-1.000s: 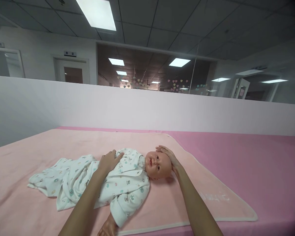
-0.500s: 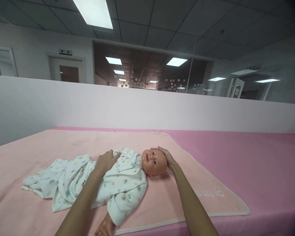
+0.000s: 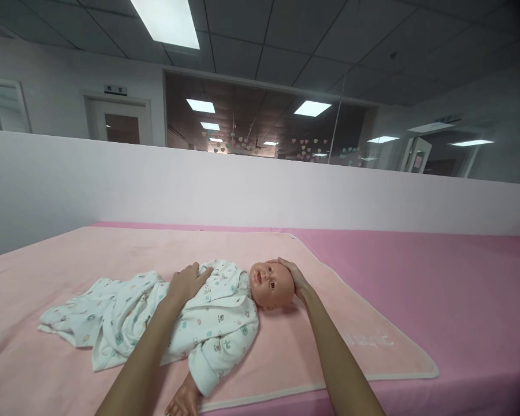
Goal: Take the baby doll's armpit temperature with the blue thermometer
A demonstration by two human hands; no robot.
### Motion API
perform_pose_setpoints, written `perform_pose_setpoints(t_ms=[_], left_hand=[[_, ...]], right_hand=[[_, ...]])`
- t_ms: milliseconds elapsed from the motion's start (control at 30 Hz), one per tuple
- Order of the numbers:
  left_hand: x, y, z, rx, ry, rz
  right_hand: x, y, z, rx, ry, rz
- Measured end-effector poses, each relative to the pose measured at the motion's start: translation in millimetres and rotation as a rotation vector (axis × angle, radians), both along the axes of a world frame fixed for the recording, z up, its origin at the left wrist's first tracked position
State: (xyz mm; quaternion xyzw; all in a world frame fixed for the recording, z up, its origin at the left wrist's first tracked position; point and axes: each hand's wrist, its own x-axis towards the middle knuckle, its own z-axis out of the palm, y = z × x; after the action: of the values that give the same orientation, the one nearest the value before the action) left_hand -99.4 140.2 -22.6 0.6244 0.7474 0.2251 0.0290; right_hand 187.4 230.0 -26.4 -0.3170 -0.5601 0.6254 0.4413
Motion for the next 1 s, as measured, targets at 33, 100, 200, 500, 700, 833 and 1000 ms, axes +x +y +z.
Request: perform_pose_setpoints(t_ms=[33, 100, 200, 500, 700, 833, 1000], left_hand=[[0.4, -0.7, 0.7, -0.003, -0.001, 0.001], [1.2, -2.0, 2.2, -0.006, -0.004, 0.003], [1.8, -2.9, 3.5, -0.002, -0.005, 0.002], [0.7, -0.6, 1.2, -0.002, -0.003, 0.006], [0.6, -1.0, 1.4, 0.005, 0.002, 0.008], [0.8, -1.1, 1.5, 0.006, 0.002, 0.015], [0.3, -0.4, -0.1, 0.007, 0.005, 0.003]], right_hand=[[0.4, -0.6, 0.3, -0.012, -0.004, 0.016], [0.7, -1.6, 0.8, -0.015, 0.002, 0.014], [-0.4, -2.0, 1.4, -0.014, 0.005, 0.0], [-0.4, -3.7, 3.4, 0.007, 0.031, -0.05], [-0.2, -6.6, 4.5, -0.061, 0.019, 0.022], [-1.8, -4.4, 4.6, -0.035, 0.017, -0.01], [-2.2, -0.5, 1.9, 0.022, 0.038, -0.051]])
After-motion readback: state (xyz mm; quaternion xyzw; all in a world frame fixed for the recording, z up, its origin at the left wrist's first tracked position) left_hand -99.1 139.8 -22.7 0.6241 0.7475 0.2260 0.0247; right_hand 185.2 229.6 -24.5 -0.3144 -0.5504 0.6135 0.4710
